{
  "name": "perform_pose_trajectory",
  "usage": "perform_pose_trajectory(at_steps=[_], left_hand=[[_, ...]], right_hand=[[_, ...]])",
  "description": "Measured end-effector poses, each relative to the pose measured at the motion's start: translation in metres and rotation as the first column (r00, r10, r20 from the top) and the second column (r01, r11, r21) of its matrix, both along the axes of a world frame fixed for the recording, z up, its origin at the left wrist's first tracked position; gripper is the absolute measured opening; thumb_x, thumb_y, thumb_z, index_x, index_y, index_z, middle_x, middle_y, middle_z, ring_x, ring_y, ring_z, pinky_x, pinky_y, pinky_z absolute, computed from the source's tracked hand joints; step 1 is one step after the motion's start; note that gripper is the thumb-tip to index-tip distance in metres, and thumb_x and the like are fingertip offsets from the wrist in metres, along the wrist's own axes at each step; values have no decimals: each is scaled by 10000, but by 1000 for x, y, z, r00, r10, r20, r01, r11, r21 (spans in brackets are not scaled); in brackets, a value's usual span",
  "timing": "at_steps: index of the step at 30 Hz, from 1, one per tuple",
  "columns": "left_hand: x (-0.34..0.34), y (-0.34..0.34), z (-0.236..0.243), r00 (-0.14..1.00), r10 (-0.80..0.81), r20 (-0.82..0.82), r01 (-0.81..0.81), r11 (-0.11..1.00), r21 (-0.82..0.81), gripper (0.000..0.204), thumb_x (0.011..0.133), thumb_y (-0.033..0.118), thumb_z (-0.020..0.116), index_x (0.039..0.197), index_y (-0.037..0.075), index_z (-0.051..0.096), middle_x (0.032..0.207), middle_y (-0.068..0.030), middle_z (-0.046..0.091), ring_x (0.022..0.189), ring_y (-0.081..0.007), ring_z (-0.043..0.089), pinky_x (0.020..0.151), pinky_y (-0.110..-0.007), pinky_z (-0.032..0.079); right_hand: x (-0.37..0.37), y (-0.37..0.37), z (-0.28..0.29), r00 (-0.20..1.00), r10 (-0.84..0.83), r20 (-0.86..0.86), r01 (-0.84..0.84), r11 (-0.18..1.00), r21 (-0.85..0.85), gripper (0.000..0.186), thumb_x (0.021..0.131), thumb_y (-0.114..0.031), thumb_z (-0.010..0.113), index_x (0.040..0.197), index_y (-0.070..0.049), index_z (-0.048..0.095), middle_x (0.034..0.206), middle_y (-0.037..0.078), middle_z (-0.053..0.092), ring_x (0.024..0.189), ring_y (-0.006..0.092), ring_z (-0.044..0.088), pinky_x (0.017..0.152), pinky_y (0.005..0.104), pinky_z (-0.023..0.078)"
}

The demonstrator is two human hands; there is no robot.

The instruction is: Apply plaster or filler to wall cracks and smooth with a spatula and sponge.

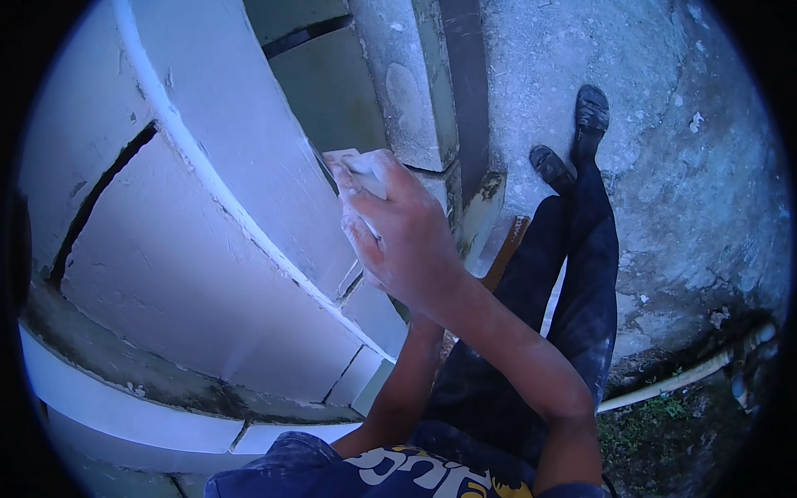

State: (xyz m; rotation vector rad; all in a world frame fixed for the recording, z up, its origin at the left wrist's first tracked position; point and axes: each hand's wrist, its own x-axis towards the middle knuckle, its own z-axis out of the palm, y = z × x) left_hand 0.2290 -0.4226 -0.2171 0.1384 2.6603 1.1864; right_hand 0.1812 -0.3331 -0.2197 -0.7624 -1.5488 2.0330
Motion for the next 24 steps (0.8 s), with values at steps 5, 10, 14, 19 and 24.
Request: perform_pose_trajectory(at_steps=[5, 10, 14, 19, 24], left_hand=[[-3, -8, -1, 1000, -14, 5, 15, 1000, -9, 550, 993, 188, 647, 1399, -154, 501, 1190, -220, 691, 1019, -212, 686, 835, -327, 546], [-8, -8, -5, 1000, -21, 2, 21, 1000, -6, 548, 993, 186, 646, 1398, -154, 501, 1186, -221, 692, 1015, -214, 688, 833, -328, 547], [-5, -15, -6, 999, -21, 25, 21, 1000, -8, 547, 993, 184, 646, 1397, -155, 502, 1182, -222, 693, 1012, -215, 690, 831, -329, 548], [-6, -20, -6, 999, -25, 22, 25, 1000, -5, 545, 993, 182, 646, 1396, -156, 502, 1178, -223, 694, 1008, -216, 692, 828, -330, 549], [-7, -18, -8, 999, -45, 27, 45, 999, 16, 543, 993, 180, 646, 1395, -156, 503, 1173, -225, 696, 1004, -217, 694, 826, -330, 550]], right_hand=[[-21, 16, -1, 1000, -16, 9, 16, 1000, -18, 344, 831, 37, 653, 1173, 73, 674, 1192, 193, 608, 1012, 323, 674, 854, 373, 557], [1, -4, -3, 999, 33, 2, -33, 999, -23, 340, 831, 33, 660, 1170, 58, 685, 1184, 193, 612, 1018, 320, 674, 862, 375, 555], [-12, -2, -13, 1000, -15, 4, 15, 994, 110, 350, 820, 40, 665, 1169, 45, 694, 1189, 197, 613, 1044, 327, 669, 879, 388, 554], [2, -19, -7, 999, -19, 37, 15, 994, 112, 392, 785, 49, 687, 1176, 51, 694, 1180, 204, 614, 1030, 337, 672, 870, 396, 558], [-12, -1, -5, 996, -46, 72, 32, 982, 186, 406, 765, 43, 703, 1171, 40, 699, 1192, 210, 616, 1027, 345, 678, 883, 396, 561]])
